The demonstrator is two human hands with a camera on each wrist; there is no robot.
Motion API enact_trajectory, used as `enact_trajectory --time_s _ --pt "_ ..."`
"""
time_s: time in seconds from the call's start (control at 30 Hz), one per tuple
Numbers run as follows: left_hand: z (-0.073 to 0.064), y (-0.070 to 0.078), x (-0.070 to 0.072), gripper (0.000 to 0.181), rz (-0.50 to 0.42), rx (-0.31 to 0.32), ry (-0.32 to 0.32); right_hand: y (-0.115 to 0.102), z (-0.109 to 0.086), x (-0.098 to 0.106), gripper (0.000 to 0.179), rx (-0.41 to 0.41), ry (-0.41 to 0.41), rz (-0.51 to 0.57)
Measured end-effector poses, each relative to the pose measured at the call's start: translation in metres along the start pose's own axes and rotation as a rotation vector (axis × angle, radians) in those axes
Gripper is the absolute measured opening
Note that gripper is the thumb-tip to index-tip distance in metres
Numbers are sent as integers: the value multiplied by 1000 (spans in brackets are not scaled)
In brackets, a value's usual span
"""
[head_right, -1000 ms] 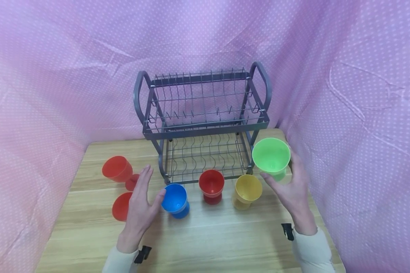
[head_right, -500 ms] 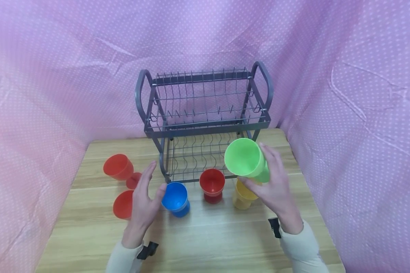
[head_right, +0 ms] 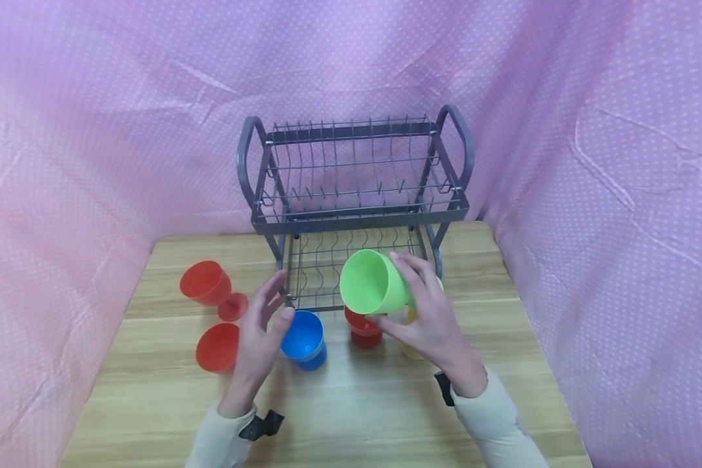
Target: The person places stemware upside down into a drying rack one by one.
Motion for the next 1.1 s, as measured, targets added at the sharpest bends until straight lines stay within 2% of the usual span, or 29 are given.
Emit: enact_trajectory --time_s 0.13,0.5,0.77,1.1 --pt "1 0 -3 66 -42 6 -18 -3 1 -8 104 16 -42 3" --pt "-1 1 -8 73 -111 12 -58 -10 6 -26 105 54 -127 -118" --pt "-3 -1 -12 77 -162 -12 -104 -15 11 -36 104 107 -163 -180" --pt "-2 -2 -16 81 -153 -17 -155 -18 12 -44 99 166 -284 -255"
Point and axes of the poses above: each hand's wrist, its own z-axis towards the middle knuckle, its own x-axis out of the back of the hand, y = z × x, the point moved 3 cm from there along z, towards the middle knuckle
